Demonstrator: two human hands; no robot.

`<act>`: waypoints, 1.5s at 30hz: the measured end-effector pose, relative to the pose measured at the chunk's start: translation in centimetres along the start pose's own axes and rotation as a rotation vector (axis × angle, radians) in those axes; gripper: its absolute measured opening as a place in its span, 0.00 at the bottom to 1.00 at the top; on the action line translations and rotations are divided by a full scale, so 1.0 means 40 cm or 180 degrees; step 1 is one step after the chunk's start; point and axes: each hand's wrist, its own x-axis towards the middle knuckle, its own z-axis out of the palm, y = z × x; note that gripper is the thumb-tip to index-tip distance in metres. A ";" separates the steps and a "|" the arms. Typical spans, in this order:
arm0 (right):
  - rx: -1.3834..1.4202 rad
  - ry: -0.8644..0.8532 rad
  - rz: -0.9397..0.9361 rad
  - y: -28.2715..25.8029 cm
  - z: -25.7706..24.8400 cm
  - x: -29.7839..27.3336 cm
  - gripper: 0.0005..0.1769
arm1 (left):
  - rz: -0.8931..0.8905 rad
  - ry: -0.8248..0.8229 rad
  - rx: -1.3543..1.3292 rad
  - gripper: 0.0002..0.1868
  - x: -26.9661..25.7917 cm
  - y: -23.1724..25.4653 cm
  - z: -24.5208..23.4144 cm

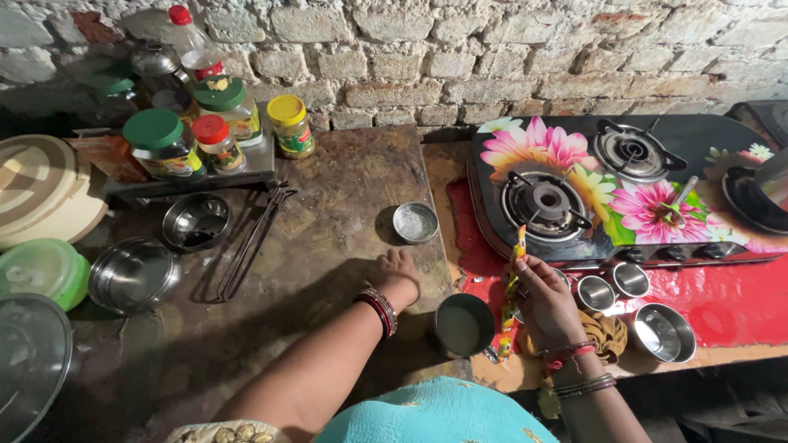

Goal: The person wipes small metal cups and tumblers dry with a cloth and arranges them in a row on the counter beside the gas stove, then strikes a match and lights the burner under a pot of milk.

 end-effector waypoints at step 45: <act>-0.0663 0.0272 -0.0413 -0.014 0.059 -0.039 0.09 | 0.1345 -0.1516 -0.5202 0.07 0.005 0.196 -0.019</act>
